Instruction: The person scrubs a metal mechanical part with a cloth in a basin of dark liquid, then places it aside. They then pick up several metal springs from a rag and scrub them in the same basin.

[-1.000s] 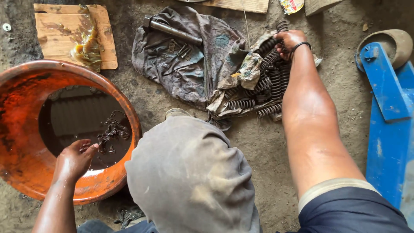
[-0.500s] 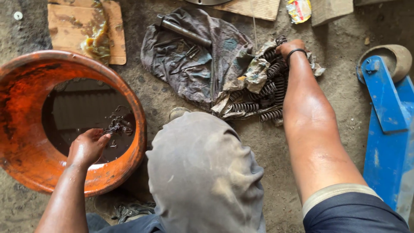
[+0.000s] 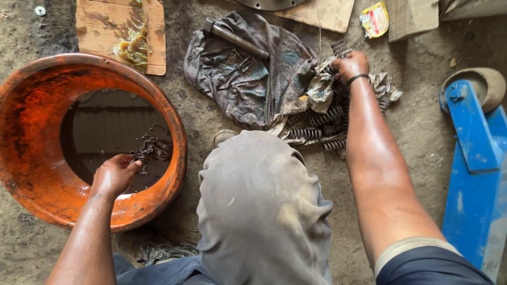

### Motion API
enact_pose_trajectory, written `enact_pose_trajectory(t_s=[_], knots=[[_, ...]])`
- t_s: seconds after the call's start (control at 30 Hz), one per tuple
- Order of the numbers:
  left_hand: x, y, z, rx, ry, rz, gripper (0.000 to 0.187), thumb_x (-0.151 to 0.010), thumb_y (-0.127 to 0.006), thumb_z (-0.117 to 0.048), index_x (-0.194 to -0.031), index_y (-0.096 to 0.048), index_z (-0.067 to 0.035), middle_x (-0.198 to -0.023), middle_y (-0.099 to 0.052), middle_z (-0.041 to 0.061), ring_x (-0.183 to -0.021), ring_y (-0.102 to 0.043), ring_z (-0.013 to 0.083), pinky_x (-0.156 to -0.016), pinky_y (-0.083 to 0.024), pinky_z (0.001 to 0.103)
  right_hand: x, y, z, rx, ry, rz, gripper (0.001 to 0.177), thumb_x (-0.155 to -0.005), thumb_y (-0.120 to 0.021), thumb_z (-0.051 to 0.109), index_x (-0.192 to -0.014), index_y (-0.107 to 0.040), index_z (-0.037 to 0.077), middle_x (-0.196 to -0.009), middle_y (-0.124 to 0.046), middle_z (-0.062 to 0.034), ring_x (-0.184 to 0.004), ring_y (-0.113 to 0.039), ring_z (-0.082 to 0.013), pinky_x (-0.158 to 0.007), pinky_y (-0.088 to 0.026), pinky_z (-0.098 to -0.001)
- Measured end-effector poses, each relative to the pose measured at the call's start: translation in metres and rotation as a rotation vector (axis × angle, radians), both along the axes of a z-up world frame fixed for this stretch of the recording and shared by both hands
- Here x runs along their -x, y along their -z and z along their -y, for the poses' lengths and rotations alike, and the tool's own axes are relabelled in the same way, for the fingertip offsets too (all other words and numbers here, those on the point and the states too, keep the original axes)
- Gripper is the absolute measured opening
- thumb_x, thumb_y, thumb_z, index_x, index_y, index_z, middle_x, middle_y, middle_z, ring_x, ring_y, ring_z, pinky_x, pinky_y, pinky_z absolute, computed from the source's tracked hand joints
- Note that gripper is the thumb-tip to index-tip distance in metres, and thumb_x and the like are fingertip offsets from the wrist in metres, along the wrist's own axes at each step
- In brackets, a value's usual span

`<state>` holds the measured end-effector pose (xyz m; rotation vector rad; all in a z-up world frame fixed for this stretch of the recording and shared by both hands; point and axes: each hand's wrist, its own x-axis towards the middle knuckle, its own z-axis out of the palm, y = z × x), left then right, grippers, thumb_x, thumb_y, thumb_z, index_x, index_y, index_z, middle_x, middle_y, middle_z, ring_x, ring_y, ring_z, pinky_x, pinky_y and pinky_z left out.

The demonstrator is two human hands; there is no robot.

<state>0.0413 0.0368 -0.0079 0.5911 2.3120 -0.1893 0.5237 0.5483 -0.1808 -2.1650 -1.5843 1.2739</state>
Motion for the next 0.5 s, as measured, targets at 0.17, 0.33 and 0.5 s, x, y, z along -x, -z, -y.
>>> enact_pose_trajectory(t_s=[0.17, 0.33, 0.5], knots=[[-0.007, 0.000, 0.000, -0.122, -0.027, 0.020, 0.054, -0.092, -0.071, -0.041, -0.134, -0.068, -0.007, -0.126, -0.072, 0.017, -0.120, -0.066, 0.0331, -0.105, -0.048, 0.042, -0.003, 0.005, 0.015, -0.064, -0.001, 0.024, 0.022, -0.074, -0.088, 0.017, -0.086, -0.075, 0.005, -0.079, -0.075, -0.0083, -0.057, -0.070, -0.0154, -0.050, -0.056, -0.0292], [-0.001, -0.001, 0.009, -0.252, -0.088, 0.041, 0.051, -0.092, -0.072, -0.040, -0.131, -0.070, -0.005, -0.123, -0.073, 0.017, -0.115, -0.070, 0.0315, -0.101, -0.051, 0.040, -0.031, -0.044, 0.008, -0.142, -0.008, 0.014, 0.020, -0.076, -0.084, 0.016, -0.087, -0.074, 0.002, -0.077, -0.073, -0.0082, -0.057, -0.067, -0.0142, -0.049, -0.052, -0.0294], [0.004, -0.011, 0.003, -0.427, -0.116, 0.068, 0.051, -0.092, -0.074, -0.040, -0.128, -0.072, -0.004, -0.121, -0.074, 0.019, -0.111, -0.072, 0.0303, -0.098, -0.053, 0.040, -0.032, -0.149, 0.006, -0.250, -0.186, -0.054, 0.021, -0.076, -0.081, 0.013, -0.092, -0.072, 0.003, -0.075, -0.070, -0.0049, -0.058, -0.064, -0.0116, -0.051, -0.051, -0.0288]])
